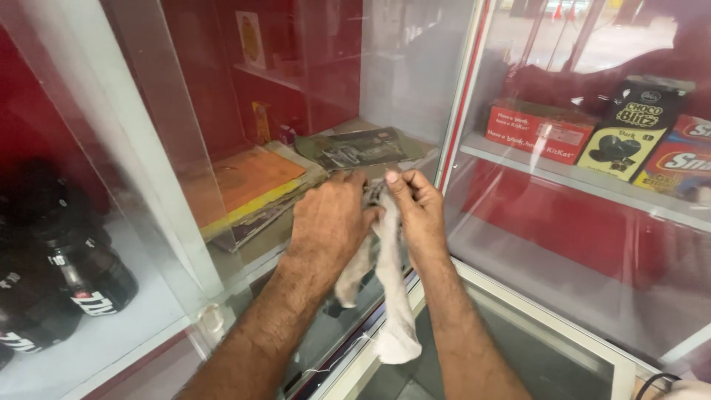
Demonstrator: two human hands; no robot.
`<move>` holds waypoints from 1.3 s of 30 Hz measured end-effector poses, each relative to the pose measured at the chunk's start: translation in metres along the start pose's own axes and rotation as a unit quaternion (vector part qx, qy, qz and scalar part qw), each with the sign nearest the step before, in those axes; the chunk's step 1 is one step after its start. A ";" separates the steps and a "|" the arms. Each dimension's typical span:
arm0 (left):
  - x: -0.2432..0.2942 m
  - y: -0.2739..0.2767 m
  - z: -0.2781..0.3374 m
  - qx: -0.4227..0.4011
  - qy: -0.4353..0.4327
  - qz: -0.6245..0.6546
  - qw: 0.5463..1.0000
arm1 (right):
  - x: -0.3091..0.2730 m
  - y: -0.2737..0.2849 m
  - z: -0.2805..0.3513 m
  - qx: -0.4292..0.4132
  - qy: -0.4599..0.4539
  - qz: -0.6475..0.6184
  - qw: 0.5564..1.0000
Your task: Cleaning the glass surfaces of store display cabinets and a chest freezer.
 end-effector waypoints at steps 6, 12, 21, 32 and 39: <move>-0.025 -0.001 -0.015 0.163 -0.052 0.057 0.984 | -0.022 -0.031 0.008 -0.021 -0.019 -0.060 0.998; -0.022 0.032 -0.016 0.212 -0.032 0.100 0.972 | -0.007 -0.072 0.035 0.004 0.243 0.185 0.952; -0.029 0.028 -0.015 0.243 -0.212 -0.072 0.944 | 0.021 -0.104 0.052 -0.058 0.377 0.423 0.822; -0.016 0.086 -0.041 0.374 -0.265 -0.272 0.846 | -0.045 -0.117 -0.043 -0.014 0.451 0.358 0.817; -0.016 0.078 -0.046 0.360 -0.246 -0.363 0.824 | -0.049 -0.130 -0.040 0.033 0.454 0.440 0.774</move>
Point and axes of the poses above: each hand's wrist, its own z-axis away from the middle knuckle, its own y-axis out of the back of the hand, x = y × z, the point moved 3 cm from there along -z, towards the middle knuckle, and after that the axes turned 4 degrees about z, right-handed, at the moved point
